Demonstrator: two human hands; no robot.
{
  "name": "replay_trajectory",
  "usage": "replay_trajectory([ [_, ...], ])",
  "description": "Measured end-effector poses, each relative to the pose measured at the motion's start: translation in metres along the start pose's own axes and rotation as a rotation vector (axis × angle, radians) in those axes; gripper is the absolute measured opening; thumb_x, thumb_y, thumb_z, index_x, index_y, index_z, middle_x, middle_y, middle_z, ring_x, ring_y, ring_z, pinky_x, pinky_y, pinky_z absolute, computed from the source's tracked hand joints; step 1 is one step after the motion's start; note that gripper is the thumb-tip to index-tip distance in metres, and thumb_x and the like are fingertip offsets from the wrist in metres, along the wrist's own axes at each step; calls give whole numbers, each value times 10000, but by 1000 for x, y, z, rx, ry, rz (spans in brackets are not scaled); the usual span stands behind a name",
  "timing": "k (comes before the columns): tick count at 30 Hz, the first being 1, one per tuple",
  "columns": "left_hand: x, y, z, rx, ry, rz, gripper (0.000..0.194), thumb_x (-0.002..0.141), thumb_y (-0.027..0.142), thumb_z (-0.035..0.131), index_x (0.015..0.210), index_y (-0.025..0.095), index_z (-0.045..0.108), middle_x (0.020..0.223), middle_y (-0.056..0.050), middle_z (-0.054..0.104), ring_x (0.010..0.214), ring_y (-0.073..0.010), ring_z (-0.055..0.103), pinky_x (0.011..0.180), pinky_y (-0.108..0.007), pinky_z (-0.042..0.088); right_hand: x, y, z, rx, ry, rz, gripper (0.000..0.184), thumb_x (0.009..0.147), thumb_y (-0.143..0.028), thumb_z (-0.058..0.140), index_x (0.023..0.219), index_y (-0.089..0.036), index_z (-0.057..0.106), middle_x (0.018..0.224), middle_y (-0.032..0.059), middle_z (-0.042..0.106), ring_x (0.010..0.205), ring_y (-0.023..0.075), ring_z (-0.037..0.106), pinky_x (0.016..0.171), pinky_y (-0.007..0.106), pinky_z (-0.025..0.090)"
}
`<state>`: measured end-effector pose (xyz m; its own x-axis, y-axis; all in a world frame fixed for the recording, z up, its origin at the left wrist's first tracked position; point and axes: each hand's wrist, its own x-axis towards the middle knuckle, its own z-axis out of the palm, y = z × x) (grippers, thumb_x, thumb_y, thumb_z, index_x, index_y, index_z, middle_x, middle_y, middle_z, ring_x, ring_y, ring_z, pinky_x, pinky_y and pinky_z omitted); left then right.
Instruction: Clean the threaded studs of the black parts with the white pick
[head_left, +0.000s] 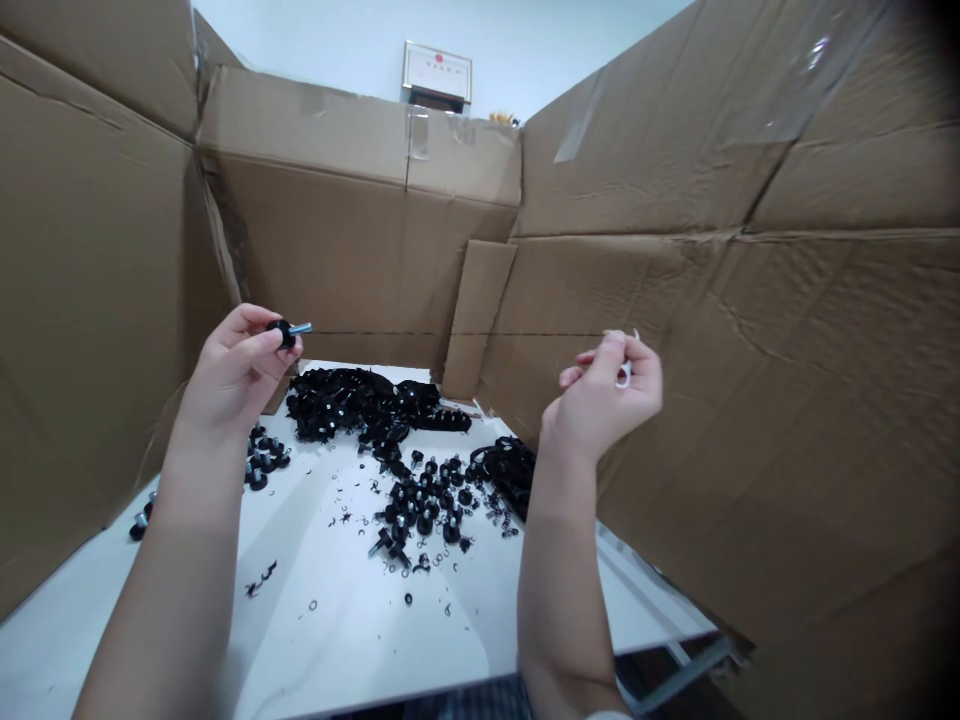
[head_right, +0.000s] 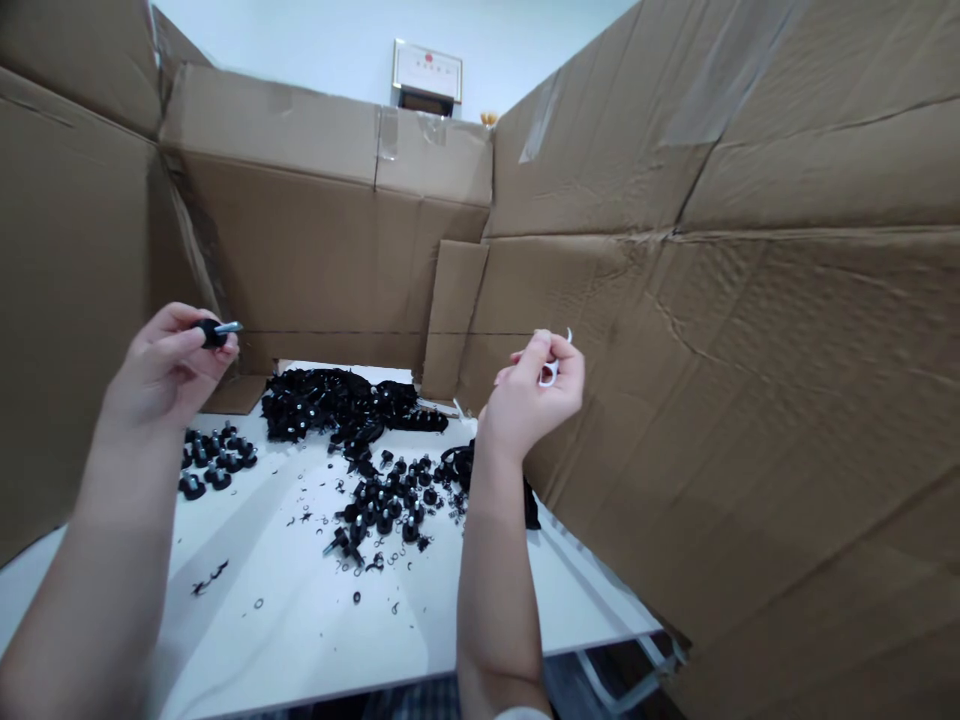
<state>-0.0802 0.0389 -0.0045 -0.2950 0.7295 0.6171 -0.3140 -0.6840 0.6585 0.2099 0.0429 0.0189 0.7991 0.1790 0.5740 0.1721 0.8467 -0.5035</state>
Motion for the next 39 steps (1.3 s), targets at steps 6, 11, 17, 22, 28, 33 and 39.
replay_trajectory([
  [6, -1, -4, 10, -40, 43, -41, 189, 603, 178, 778, 711, 215, 626, 695, 35, 587, 634, -70, 597, 641, -177, 523, -1, -3, -1, -24, -34, 40, 139, 797, -328, 589, 727, -227, 526, 552, -61, 457, 425, 82, 387, 378, 231, 293],
  [11, -13, -7, 25, 112, -162, -188, 167, 702, 257, 768, 802, 181, 658, 667, 12, 627, 605, -96, 613, 577, -196, 511, -10, 2, -2, -371, -686, 92, 166, 755, -339, 649, 714, -181, 673, 592, -17, 593, 537, 111, 525, 553, 278, 435],
  [17, -33, -6, 51, 274, -316, -110, 214, 704, 266, 808, 867, 192, 692, 745, 11, 669, 676, -97, 639, 654, -205, 533, -29, -3, 4, -403, -1053, 131, 399, 770, -418, 673, 1079, -169, 719, 892, 70, 745, 776, 185, 663, 802, 387, 521],
  [22, -44, -9, 68, 234, -351, 88, 274, 679, 156, 813, 916, 200, 684, 868, -3, 694, 828, -127, 676, 786, -245, 566, -47, -13, 10, 126, -1137, 465, 450, 732, -420, 741, 1143, -243, 693, 1150, 74, 720, 1064, 197, 661, 907, 357, 549],
  [28, -54, -11, 76, 485, -247, 466, 211, 752, 130, 741, 941, 207, 683, 970, -17, 658, 894, -145, 658, 809, -278, 568, -57, -6, 15, 294, -1222, 683, 234, 711, -447, 746, 816, -238, 753, 814, 10, 742, 757, 136, 674, 786, 334, 584],
  [33, -51, -10, 71, 771, -150, 664, 163, 784, 141, 713, 929, 203, 676, 957, -19, 667, 842, -138, 644, 763, -288, 568, -61, -13, 13, -7, -1083, 395, 173, 776, -366, 689, 707, -209, 713, 681, 4, 705, 598, 113, 605, 627, 286, 530],
  [39, -43, -6, 59, 631, -394, 458, 221, 738, 155, 764, 932, 195, 665, 920, -15, 664, 811, -118, 658, 757, -244, 579, -50, -20, 5, -245, -782, -167, 162, 843, -280, 623, 723, -198, 692, 681, -3, 683, 585, 100, 552, 603, 261, 459],
])
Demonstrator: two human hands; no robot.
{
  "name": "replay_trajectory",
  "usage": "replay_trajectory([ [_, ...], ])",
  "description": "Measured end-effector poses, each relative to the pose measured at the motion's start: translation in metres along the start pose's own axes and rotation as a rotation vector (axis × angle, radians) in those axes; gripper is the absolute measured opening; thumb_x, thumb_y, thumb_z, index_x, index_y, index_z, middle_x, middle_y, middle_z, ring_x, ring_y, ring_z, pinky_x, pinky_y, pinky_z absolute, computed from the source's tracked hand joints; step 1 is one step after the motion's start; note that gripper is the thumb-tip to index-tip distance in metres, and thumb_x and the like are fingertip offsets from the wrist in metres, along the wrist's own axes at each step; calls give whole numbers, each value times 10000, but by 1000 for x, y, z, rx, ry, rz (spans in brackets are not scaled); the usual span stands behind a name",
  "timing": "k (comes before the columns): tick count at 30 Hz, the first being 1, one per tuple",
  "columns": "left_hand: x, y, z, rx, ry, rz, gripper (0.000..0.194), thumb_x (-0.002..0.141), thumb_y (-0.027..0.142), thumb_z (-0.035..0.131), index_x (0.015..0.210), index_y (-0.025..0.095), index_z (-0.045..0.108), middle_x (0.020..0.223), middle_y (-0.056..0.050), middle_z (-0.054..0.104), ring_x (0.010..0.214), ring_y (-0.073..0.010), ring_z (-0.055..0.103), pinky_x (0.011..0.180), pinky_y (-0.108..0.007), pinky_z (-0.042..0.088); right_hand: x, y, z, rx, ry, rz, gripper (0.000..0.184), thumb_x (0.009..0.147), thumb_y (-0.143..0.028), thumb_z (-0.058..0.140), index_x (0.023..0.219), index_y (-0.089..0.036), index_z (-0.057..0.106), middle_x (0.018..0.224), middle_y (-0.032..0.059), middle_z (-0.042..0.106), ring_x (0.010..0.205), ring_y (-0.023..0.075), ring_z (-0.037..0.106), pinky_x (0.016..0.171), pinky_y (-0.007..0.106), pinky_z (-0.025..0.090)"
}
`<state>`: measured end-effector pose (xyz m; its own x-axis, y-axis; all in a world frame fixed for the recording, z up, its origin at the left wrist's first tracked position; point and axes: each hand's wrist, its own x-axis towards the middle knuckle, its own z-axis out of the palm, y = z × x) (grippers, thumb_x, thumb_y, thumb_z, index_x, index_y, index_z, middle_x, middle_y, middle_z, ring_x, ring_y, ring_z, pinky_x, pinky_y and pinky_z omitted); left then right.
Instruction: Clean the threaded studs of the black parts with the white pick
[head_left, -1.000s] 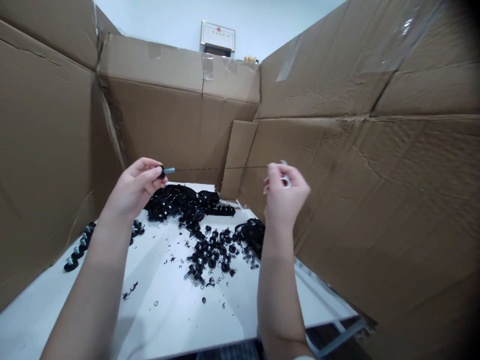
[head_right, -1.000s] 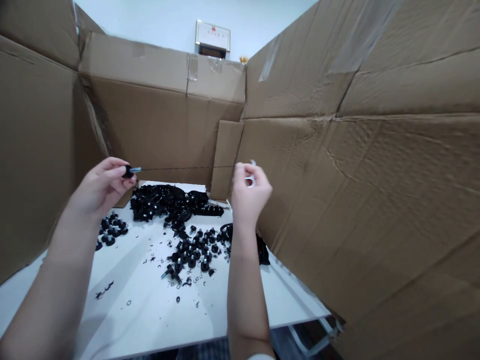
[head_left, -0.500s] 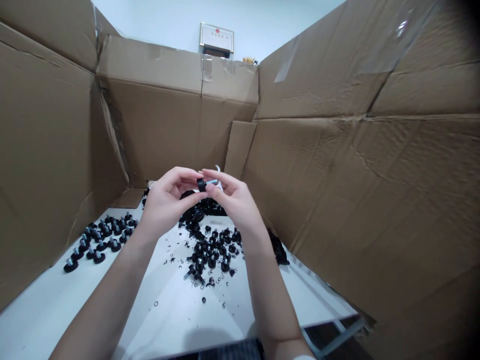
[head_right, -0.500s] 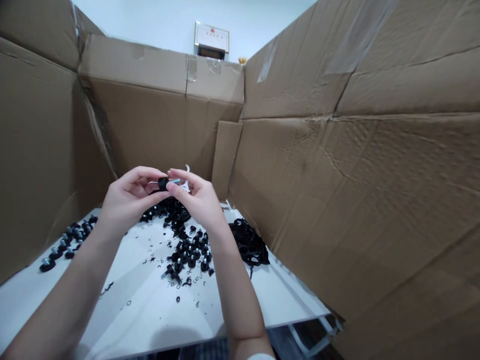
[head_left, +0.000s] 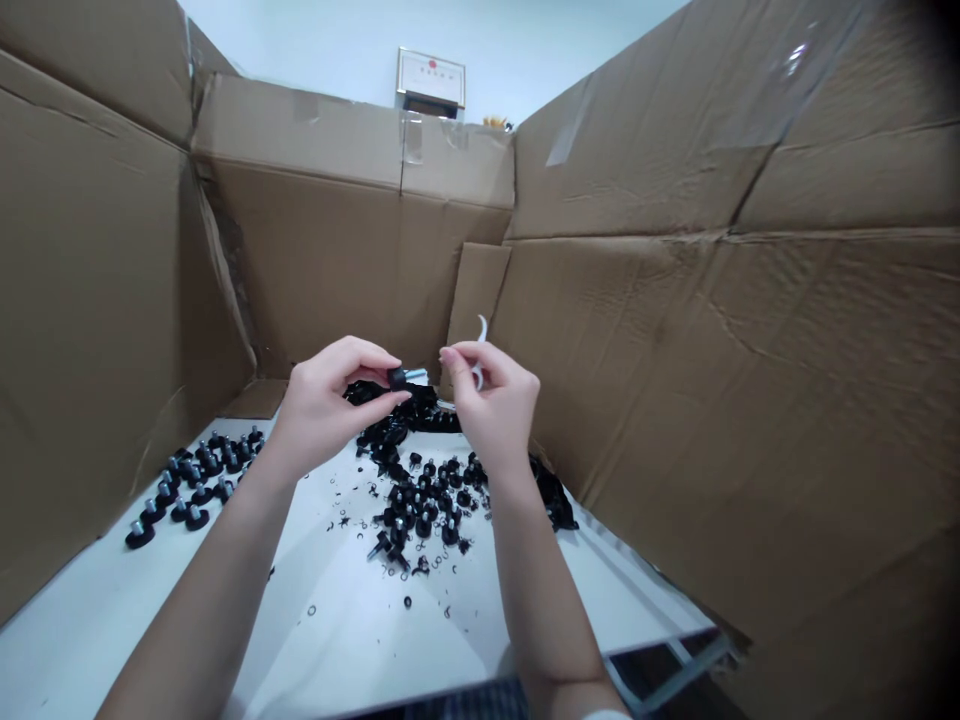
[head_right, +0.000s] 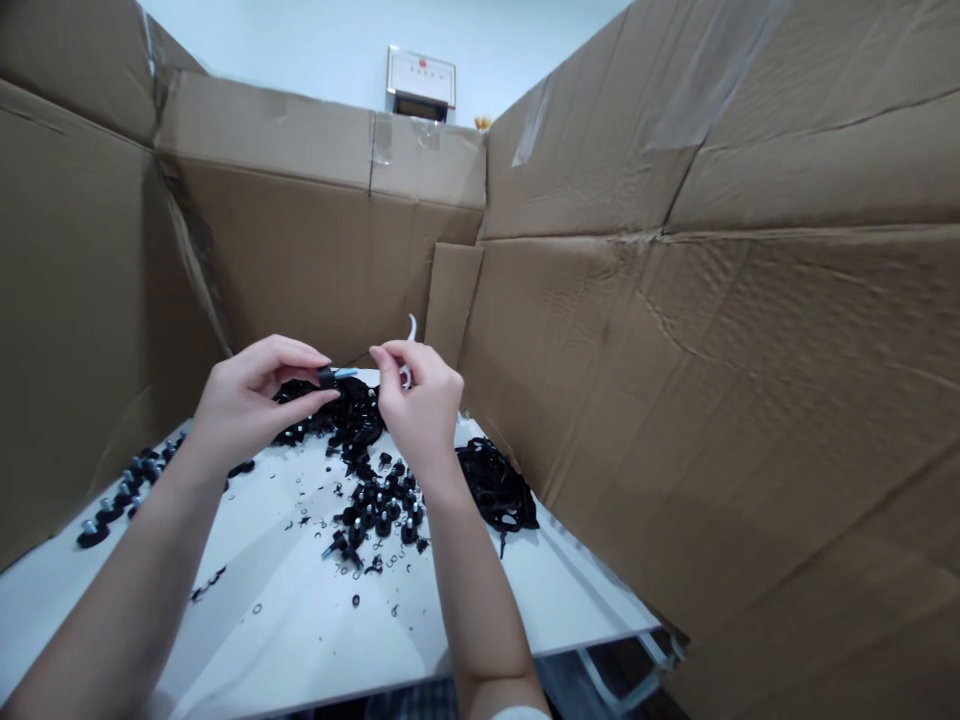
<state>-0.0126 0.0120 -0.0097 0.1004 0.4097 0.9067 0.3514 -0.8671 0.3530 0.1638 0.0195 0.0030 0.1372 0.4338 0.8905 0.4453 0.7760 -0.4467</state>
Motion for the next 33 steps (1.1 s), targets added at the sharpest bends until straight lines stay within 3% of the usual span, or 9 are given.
replay_trajectory([
  [5, 2, 6, -4, -258, 53, -44, 254, 679, 71, 777, 870, 198, 667, 897, -4, 674, 821, -104, 656, 748, -210, 574, 7, 12, -7, 130, 101, 103, 160, 825, -309, 635, 711, -203, 672, 627, -24, 631, 550, 95, 544, 523, 247, 427],
  [11, 5, -8, 0, -178, 284, -205, 231, 677, 135, 787, 876, 183, 680, 870, 2, 666, 733, -96, 654, 723, -231, 585, 6, 10, -9, 136, 120, 108, 148, 814, -294, 640, 700, -201, 660, 614, -29, 621, 539, 95, 557, 511, 248, 425],
  [15, 3, -14, 0, -26, 153, -147, 218, 687, 169, 787, 882, 180, 689, 903, -17, 659, 793, -123, 667, 791, -269, 585, 8, 9, -13, 101, 188, 101, 164, 826, -323, 635, 711, -208, 655, 644, -12, 626, 559, 113, 572, 539, 267, 453],
  [19, 1, -9, -7, -266, -62, -194, 212, 684, 174, 792, 867, 190, 686, 889, -39, 681, 795, -148, 675, 747, -287, 599, 14, 17, -15, 81, 266, 145, 166, 818, -333, 628, 711, -207, 650, 650, 0, 626, 566, 132, 594, 526, 273, 450],
  [22, 2, -8, -9, -428, -10, -215, 232, 640, 125, 800, 828, 204, 689, 868, -29, 689, 761, -135, 665, 687, -261, 586, 17, 22, -13, 100, 267, 178, 165, 807, -333, 627, 709, -202, 651, 636, -6, 627, 543, 125, 593, 510, 263, 433],
  [25, 5, -12, -7, -509, 220, -339, 258, 611, 107, 796, 828, 206, 696, 833, -7, 689, 761, -115, 661, 724, -250, 572, 16, 22, -13, 114, 196, 202, 172, 804, -333, 635, 707, -194, 659, 646, -7, 647, 529, 111, 592, 515, 257, 425],
  [28, 10, -20, -3, -595, 405, -459, 244, 602, 125, 809, 807, 192, 696, 779, 12, 679, 755, -92, 661, 788, -244, 565, 15, 17, -17, 125, 24, 212, 175, 797, -315, 648, 676, -190, 669, 653, -1, 669, 538, 104, 572, 522, 258, 425],
  [31, 12, -24, 0, -715, 394, -522, 255, 587, 208, 854, 787, 187, 697, 775, 11, 683, 744, -86, 664, 813, -249, 573, 12, 8, -21, 78, -185, 177, 208, 792, -333, 671, 637, -196, 686, 627, -8, 665, 558, 95, 543, 553, 258, 430],
  [33, 12, -22, 1, -767, 341, -556, 312, 548, 286, 892, 774, 190, 698, 768, 3, 694, 707, -89, 663, 770, -241, 582, 11, 2, -20, 78, -240, 175, 201, 778, -377, 698, 673, -207, 714, 654, -7, 685, 589, 99, 555, 580, 261, 446],
])
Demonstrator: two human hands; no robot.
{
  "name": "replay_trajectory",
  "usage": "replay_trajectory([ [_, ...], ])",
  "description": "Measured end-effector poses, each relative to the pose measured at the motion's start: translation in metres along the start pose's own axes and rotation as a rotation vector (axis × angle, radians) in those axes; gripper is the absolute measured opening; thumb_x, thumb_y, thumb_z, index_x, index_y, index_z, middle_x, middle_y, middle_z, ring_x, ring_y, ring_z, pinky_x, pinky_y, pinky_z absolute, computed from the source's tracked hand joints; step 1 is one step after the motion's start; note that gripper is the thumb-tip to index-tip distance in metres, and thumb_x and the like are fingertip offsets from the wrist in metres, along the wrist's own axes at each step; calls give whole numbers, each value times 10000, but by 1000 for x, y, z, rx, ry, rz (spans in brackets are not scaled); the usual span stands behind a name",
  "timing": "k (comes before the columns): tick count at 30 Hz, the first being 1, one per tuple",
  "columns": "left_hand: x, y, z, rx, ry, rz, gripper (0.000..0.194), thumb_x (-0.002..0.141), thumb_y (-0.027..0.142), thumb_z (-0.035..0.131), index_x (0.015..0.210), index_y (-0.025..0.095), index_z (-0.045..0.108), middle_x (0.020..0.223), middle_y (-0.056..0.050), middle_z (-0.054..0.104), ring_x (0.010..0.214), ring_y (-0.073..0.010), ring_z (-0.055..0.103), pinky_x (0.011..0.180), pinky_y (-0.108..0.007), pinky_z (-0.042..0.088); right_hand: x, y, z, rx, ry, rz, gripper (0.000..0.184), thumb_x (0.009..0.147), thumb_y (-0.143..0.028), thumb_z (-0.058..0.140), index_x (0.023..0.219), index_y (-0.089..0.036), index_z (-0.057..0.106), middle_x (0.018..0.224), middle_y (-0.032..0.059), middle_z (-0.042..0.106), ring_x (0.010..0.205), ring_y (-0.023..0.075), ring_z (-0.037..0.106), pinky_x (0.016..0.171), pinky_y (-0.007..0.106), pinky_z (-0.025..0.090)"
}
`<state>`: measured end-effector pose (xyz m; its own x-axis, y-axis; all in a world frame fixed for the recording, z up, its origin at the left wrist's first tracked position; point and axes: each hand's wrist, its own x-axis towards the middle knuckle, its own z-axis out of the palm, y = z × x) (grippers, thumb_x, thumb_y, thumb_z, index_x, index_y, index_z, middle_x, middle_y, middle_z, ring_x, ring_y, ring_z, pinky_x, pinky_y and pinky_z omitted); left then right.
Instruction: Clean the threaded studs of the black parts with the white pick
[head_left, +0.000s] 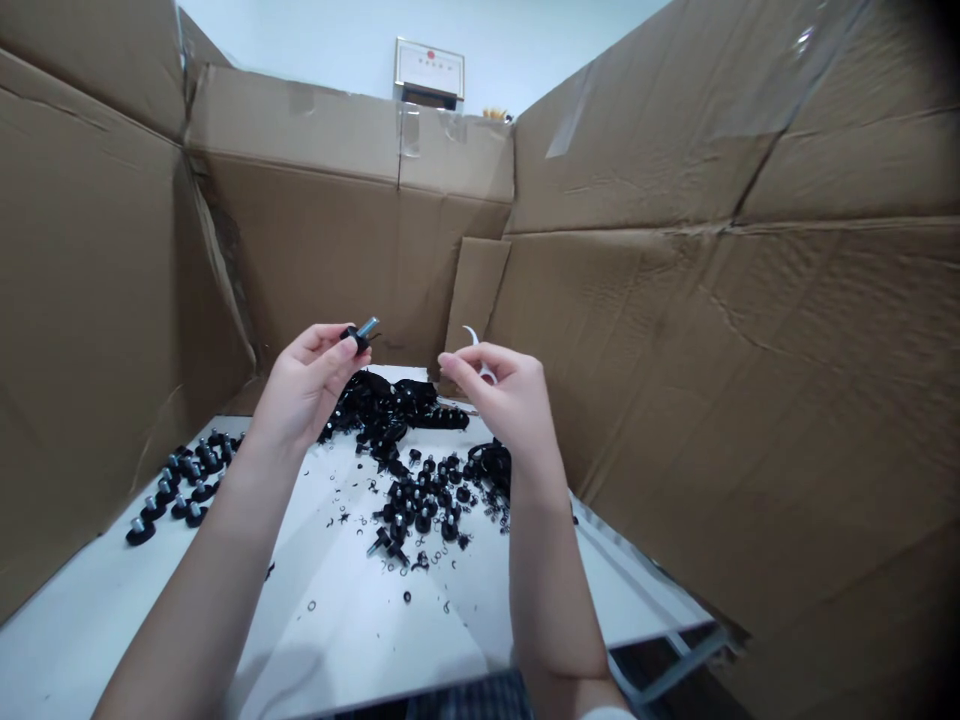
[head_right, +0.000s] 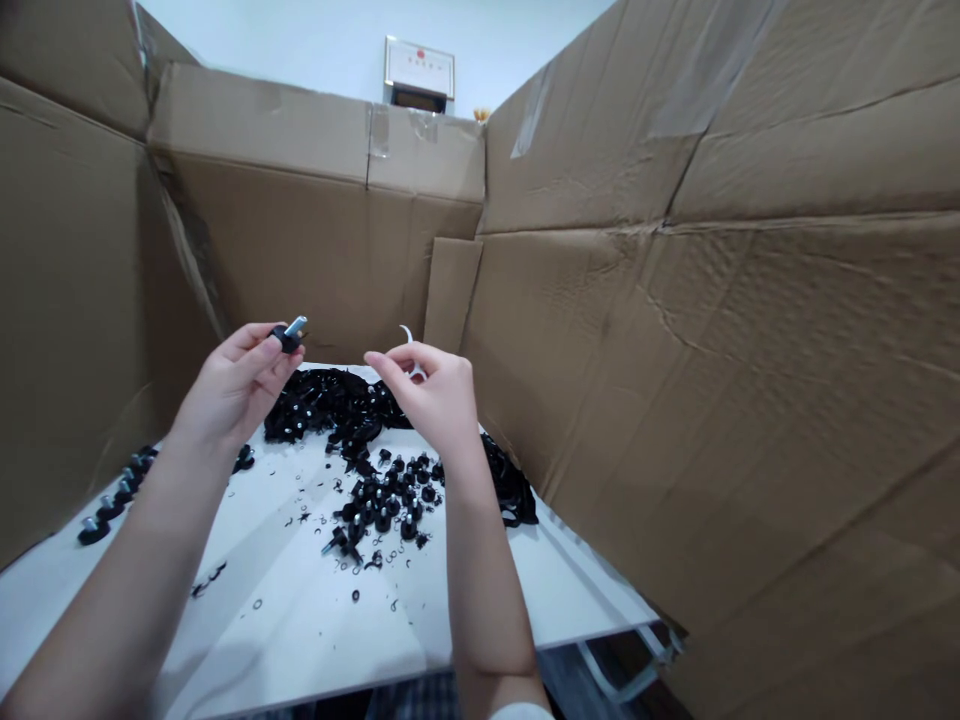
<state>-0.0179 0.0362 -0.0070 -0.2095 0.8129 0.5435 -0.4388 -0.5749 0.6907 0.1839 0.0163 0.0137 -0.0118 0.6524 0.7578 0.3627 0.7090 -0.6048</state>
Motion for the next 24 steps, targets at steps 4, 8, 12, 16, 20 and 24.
replay_trajectory([
  [4, -10, 2, 6, 49, -93, -37, 364, 534, 351, 910, 794, 202, 704, 729, -4, 701, 657, -107, 664, 691, -246, 588, -4, -6, 11, 129, 78, 43, 245, 756, -443, 720, 881, -236, 759, 829, 17, 748, 661, 124, 616, 613, 284, 488],
  [8, -21, 1, 15, 138, -167, 39, 309, 583, 270, 883, 821, 201, 698, 792, -9, 711, 724, -126, 682, 736, -280, 599, -8, -8, 25, 351, -70, 100, 292, 754, -448, 730, 993, -282, 761, 967, 19, 770, 744, 146, 666, 679, 315, 546],
  [12, -30, -2, 23, 310, -154, 277, 249, 652, 187, 825, 853, 200, 680, 888, -17, 704, 839, -158, 702, 744, -295, 617, -11, -12, 32, 573, -167, 192, 159, 747, -364, 740, 881, -289, 781, 1081, 4, 761, 986, 189, 690, 811, 334, 587],
  [16, -35, -5, 29, 383, -127, 473, 221, 691, 150, 797, 871, 194, 677, 935, -19, 676, 926, -167, 694, 810, -307, 615, -12, -13, 34, 608, -98, 219, 97, 725, -334, 748, 772, -257, 784, 973, 19, 781, 860, 182, 704, 726, 323, 599],
  [20, -37, -8, 29, 492, -99, 580, 215, 711, 144, 788, 891, 203, 687, 914, -3, 658, 874, -131, 677, 802, -277, 600, -13, -12, 36, 553, -36, 234, 120, 717, -348, 754, 762, -240, 783, 918, 33, 784, 731, 151, 668, 643, 293, 567],
  [24, -36, -11, 27, 664, -49, 676, 193, 726, 175, 784, 888, 206, 685, 889, -3, 664, 835, -138, 662, 758, -290, 591, -14, -10, 36, 389, 28, 221, 133, 742, -347, 729, 768, -227, 778, 822, 31, 777, 657, 142, 630, 620, 297, 526],
])
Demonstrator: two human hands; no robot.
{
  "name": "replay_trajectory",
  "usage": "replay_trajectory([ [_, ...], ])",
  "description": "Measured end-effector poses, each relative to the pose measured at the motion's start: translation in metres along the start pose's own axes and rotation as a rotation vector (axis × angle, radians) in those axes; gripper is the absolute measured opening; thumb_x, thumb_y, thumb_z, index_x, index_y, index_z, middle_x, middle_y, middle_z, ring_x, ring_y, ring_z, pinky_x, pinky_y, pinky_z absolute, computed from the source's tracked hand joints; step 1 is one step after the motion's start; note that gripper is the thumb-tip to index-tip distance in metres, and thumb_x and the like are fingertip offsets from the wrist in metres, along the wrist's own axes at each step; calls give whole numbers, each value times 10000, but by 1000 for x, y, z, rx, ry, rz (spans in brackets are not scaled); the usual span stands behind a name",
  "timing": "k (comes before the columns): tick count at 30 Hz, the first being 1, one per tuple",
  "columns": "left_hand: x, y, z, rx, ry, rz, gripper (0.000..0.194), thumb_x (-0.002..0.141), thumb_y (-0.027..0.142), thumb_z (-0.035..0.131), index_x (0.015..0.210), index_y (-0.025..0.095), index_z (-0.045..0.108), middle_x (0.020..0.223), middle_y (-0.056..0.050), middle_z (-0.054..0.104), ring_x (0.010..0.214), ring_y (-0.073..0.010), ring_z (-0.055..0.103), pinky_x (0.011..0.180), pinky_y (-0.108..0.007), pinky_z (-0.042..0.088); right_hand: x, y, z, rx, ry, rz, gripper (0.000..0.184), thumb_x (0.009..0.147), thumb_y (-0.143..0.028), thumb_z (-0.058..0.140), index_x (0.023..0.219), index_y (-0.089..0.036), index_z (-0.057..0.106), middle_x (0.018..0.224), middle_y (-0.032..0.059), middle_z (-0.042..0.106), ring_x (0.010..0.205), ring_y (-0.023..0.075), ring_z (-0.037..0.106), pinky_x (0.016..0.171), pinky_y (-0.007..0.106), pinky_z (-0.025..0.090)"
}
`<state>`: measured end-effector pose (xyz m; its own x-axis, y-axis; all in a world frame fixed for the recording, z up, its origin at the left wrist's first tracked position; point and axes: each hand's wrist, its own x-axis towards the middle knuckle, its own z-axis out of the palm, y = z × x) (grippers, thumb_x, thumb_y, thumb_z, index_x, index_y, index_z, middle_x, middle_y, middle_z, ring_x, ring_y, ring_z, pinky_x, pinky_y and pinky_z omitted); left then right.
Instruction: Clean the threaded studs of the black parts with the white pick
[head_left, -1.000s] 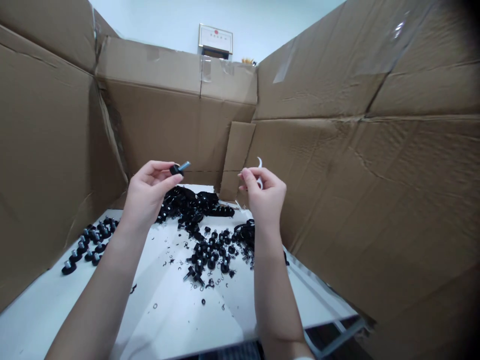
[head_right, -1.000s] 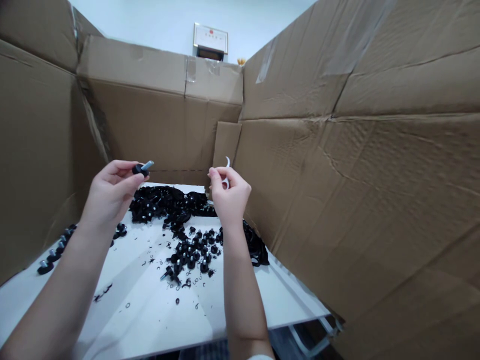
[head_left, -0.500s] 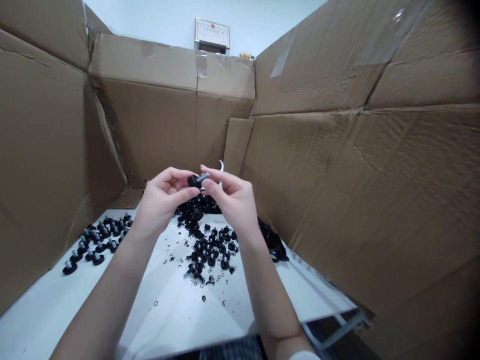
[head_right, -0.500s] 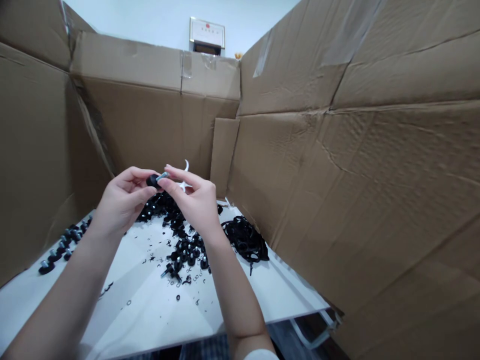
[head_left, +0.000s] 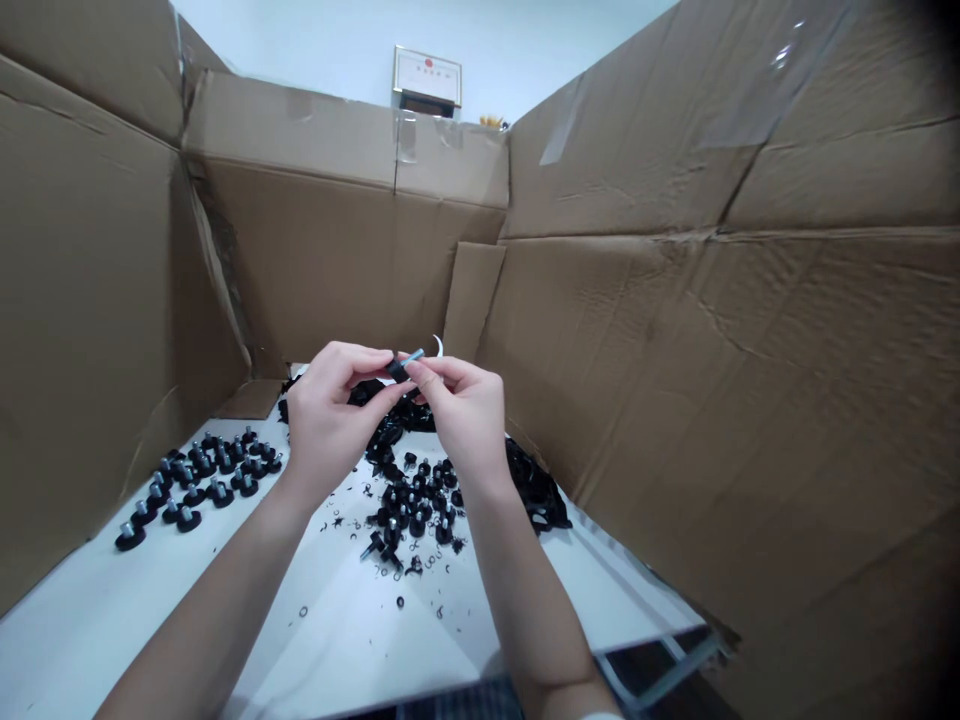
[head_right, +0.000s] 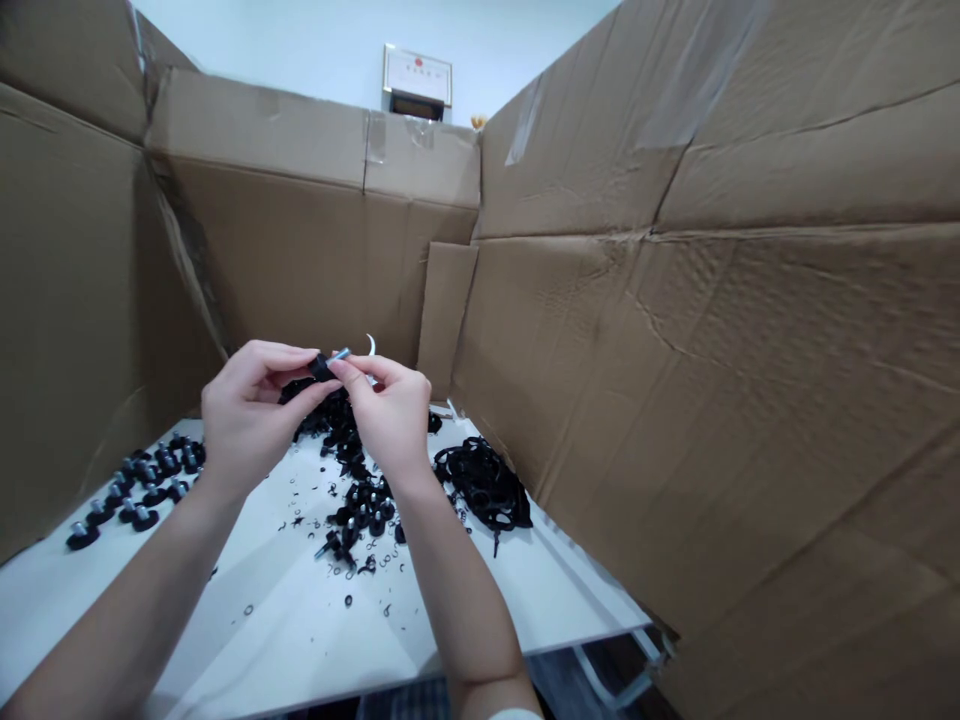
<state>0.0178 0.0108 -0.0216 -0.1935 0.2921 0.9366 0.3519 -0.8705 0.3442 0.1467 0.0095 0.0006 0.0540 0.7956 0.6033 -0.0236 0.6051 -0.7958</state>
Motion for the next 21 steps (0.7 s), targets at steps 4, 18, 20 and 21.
replay_trajectory([
  [4, -1, 2, -2, 193, 12, 83, 166, 751, 205, 768, 890, 218, 679, 897, -6, 680, 837, -155, 663, 759, -315, 579, -2, 1, 0, -101, 38, -113, 114, 789, -326, 688, 785, -243, 766, 882, 19, 779, 707, 154, 655, 695, 316, 522],
  [18, -9, -33, 6, 426, -32, 472, 322, 821, 80, 642, 1079, 272, 640, 1009, -40, 656, 953, -189, 633, 821, -330, 537, 1, 14, 13, -196, 101, -38, 189, 854, -301, 554, 761, -199, 682, 772, 16, 716, 730, 161, 628, 719, 286, 465],
  [20, -10, -37, 8, 425, -13, 475, 324, 819, 75, 639, 1073, 277, 644, 1001, -39, 654, 973, -194, 626, 834, -339, 531, 3, 18, 14, -137, 71, -6, 205, 848, -322, 563, 780, -182, 695, 768, 25, 718, 697, 151, 612, 688, 279, 464],
  [21, -10, -39, 8, 433, 0, 477, 319, 817, 74, 639, 1064, 277, 646, 995, -38, 653, 976, -195, 624, 833, -341, 530, 4, 20, 15, -111, 62, 7, 211, 843, -333, 571, 791, -176, 704, 772, 26, 722, 676, 145, 601, 668, 273, 462],
])
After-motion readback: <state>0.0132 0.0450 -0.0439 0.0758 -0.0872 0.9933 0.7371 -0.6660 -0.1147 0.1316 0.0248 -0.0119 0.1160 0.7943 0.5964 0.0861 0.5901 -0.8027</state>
